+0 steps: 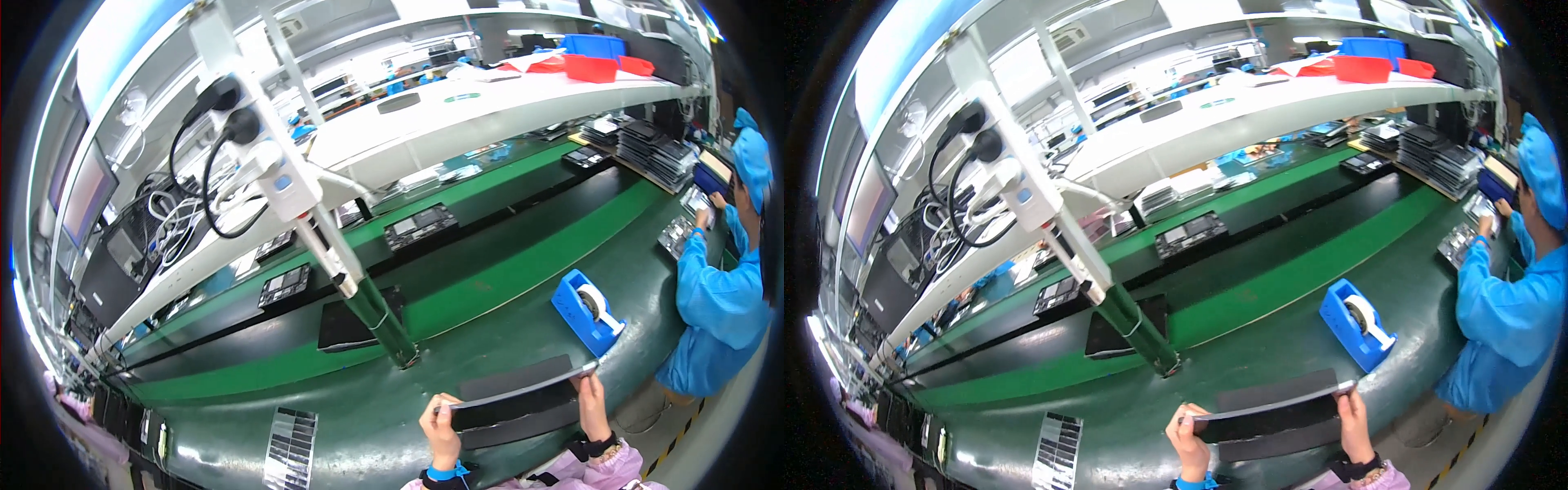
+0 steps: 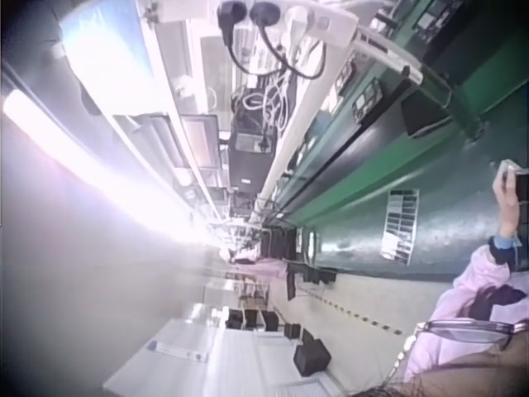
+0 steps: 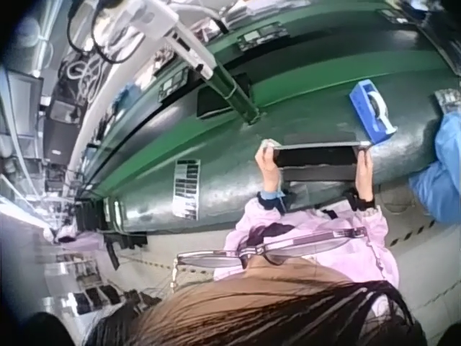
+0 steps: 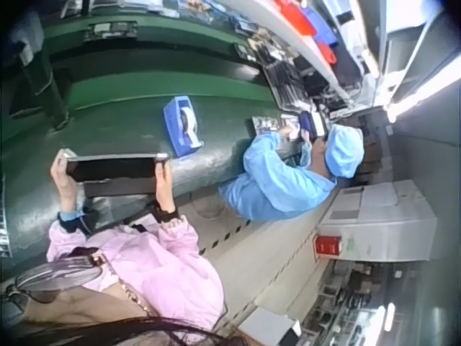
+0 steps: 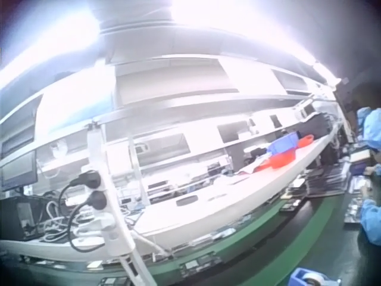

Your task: Applying protective film and adhesive tape to tablet components on a factory assembly line.

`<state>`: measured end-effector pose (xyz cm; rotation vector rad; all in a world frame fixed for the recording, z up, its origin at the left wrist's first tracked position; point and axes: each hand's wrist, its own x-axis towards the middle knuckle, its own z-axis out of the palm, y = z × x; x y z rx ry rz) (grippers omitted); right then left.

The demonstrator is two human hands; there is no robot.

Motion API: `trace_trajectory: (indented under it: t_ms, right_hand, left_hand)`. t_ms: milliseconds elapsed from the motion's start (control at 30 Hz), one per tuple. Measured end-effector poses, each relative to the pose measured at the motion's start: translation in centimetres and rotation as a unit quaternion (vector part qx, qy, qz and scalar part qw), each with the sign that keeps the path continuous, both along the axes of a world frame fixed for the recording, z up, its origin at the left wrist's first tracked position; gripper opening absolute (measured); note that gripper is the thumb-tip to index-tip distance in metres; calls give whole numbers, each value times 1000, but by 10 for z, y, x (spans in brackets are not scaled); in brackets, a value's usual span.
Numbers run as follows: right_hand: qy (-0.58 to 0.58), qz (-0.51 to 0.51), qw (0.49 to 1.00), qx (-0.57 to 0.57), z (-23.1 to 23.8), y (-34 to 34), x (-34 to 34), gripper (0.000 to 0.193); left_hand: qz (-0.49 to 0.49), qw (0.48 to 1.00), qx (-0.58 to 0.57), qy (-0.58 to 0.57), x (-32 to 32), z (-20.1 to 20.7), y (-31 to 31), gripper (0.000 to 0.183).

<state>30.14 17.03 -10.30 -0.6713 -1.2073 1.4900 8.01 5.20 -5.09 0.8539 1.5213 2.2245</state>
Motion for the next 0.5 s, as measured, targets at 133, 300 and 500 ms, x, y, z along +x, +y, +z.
trace_trajectory:
  t_ms: [133,300,500]
  right_hand:
    - [-191,-82,968,140,81,-4,25,35]
    - [-403,27,852,334,217,2,-16,23]
    - [-603,350,626,350,223,99,-163,36]
  left_hand:
    - [-38,998,27,45,4,-4,3,28]
    - [-68,995,54,57,-1,-12,-7,20]
    - [-88,995,26,28,0,4,-1,18]
